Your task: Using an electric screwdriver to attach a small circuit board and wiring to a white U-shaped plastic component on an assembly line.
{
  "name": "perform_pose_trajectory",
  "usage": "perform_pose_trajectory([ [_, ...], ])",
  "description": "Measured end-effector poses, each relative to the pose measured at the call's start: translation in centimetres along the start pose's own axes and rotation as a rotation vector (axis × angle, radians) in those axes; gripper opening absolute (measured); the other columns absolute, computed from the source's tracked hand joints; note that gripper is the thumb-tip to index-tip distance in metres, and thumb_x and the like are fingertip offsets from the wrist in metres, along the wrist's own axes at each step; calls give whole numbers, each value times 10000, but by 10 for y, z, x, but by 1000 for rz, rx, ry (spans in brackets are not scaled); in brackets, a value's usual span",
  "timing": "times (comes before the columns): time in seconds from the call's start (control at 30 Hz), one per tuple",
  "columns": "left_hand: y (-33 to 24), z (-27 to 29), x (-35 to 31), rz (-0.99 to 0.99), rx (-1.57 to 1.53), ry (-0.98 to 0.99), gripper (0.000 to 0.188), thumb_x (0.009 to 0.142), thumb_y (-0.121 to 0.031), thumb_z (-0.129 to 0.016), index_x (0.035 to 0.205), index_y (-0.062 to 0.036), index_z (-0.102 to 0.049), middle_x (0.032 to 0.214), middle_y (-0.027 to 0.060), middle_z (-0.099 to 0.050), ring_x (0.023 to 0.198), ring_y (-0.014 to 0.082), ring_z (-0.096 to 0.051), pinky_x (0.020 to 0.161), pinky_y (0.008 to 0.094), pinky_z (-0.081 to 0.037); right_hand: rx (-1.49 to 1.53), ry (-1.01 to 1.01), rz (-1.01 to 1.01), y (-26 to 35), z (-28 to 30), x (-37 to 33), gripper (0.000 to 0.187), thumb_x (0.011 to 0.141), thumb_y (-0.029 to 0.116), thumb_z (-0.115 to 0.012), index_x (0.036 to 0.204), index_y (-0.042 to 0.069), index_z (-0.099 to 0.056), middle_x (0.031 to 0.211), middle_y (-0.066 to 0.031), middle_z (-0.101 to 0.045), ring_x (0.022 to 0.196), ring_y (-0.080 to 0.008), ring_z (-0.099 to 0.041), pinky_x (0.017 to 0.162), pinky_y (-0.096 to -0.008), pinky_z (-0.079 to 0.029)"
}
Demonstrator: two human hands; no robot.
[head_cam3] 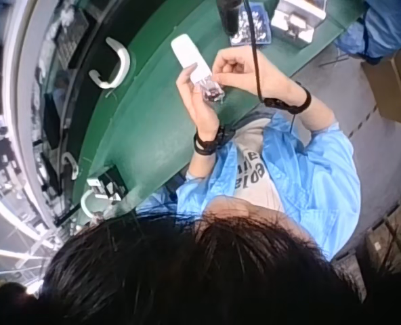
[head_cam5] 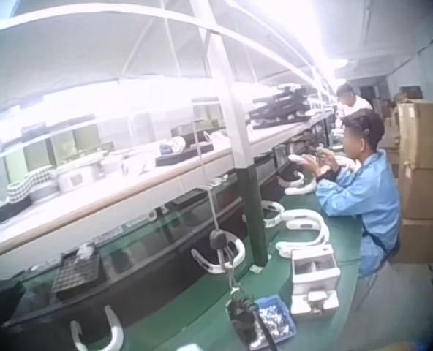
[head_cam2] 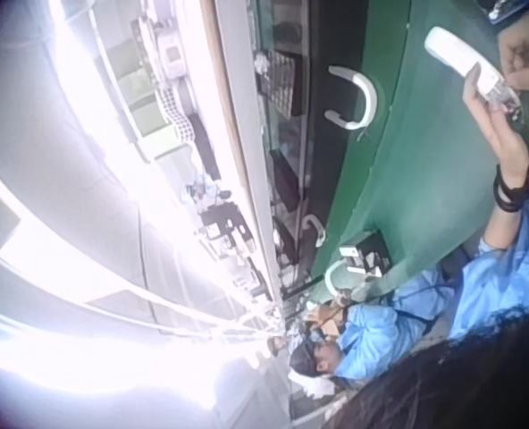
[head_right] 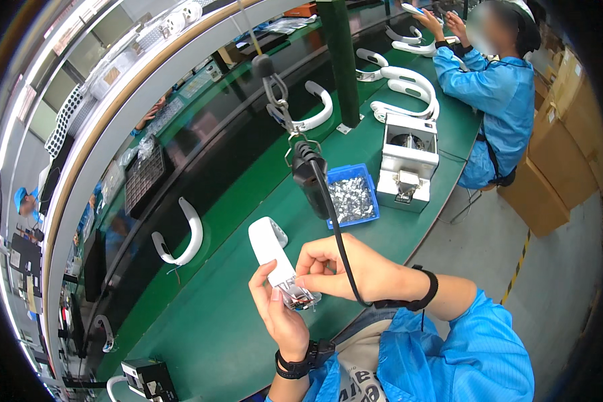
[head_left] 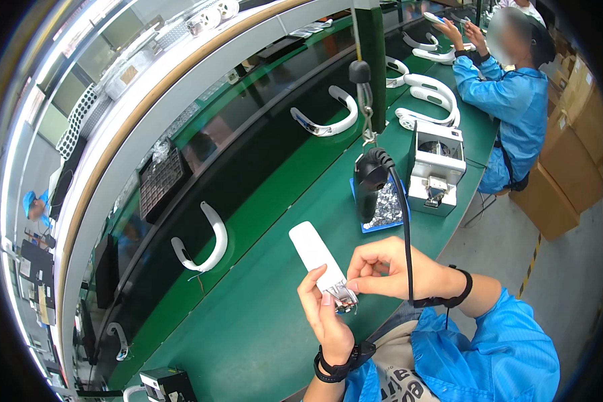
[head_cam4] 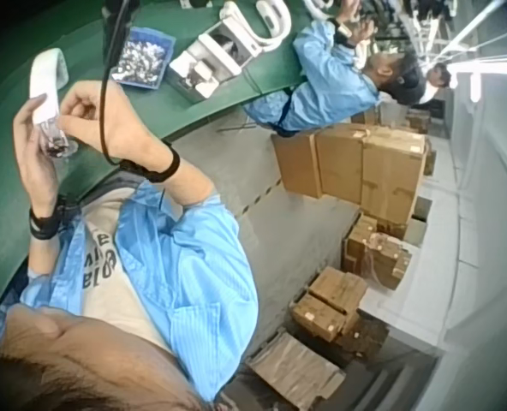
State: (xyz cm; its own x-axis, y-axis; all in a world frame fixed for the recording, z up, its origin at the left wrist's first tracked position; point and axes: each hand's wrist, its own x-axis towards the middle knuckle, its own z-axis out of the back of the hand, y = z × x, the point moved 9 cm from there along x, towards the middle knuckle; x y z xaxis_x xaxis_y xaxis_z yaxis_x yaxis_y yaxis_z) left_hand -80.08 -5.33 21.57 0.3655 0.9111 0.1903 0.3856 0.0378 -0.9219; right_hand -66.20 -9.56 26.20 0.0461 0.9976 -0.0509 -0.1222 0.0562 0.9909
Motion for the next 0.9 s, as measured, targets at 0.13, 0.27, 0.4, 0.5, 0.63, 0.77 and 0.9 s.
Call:
perform_pose_trajectory([
  [0.13, -10, -8, -1, -44, 57, -11, 371, 1055, -76, -453, 1418, -5, -472, 1337, 125, -551, 1075, 143, -582, 893, 289, -488, 167, -3, -76, -16, -14, 1, 86, 969, 83, -690, 936, 6, -667, 767, -14, -675, 711, -41, -594, 601, -209, -449],
  [0.27, -6, -8, -4, 40, 141, -40, 355, 1054, -89, -452, 1402, -23, -484, 1190, 106, -606, 981, 120, -576, 853, 280, -453, 237, -69, -68, -19, -21, 2, 103, 982, 77, -673, 919, 10, -628, 784, -16, -668, 732, -45, -609, 625, -209, -465],
  [0.4, -5, -4, -3, -14, 138, -79, 327, 1068, -95, -468, 1391, -47, -489, 1045, 46, -609, 845, 73, -545, 725, 244, -423, 317, -207, -39, -28, -24, -2, 127, 995, 92, -668, 914, 24, -598, 783, -15, -665, 712, -32, -584, 602, -219, -442],
  [0.5, -7, -3, -4, -1, 146, -98, 316, 1067, -95, -462, 1378, -48, -489, 1000, 39, -603, 805, 67, -532, 695, 240, -410, 177, -154, -75, -16, -25, -5, 151, 987, 111, -677, 910, 16, -587, 790, -42, -681, 727, -55, -619, 597, -222, -456],
  [0.63, -5, 1, -4, 22, 140, -100, 302, 1066, -96, -457, 1361, -46, -494, 971, 35, -609, 785, 63, -529, 682, 236, -406, 134, -103, -78, -24, -26, -1, 166, 984, 115, -684, 908, 11, -579, 788, -50, -681, 728, -62, -617, 588, -232, -455],
  [0.77, -6, -1, -4, 29, 141, -109, 309, 1058, -89, -453, 1360, -43, -495, 969, 37, -614, 781, 64, -533, 687, 238, -411, 194, -132, -19, -25, -25, 0, 181, 986, 116, -701, 902, 23, -572, 792, -35, -669, 721, -62, -610, 582, -235, -450],
  [0.9, -12, -5, -1, -26, 195, -131, 312, 1055, -85, -439, 1358, -39, -498, 996, 41, -626, 825, 85, -567, 733, 237, -439, 244, -182, -41, -22, -21, 1, 185, 990, 106, -709, 913, 28, -560, 778, -8, -633, 719, -59, -596, 597, -230, -454],
])
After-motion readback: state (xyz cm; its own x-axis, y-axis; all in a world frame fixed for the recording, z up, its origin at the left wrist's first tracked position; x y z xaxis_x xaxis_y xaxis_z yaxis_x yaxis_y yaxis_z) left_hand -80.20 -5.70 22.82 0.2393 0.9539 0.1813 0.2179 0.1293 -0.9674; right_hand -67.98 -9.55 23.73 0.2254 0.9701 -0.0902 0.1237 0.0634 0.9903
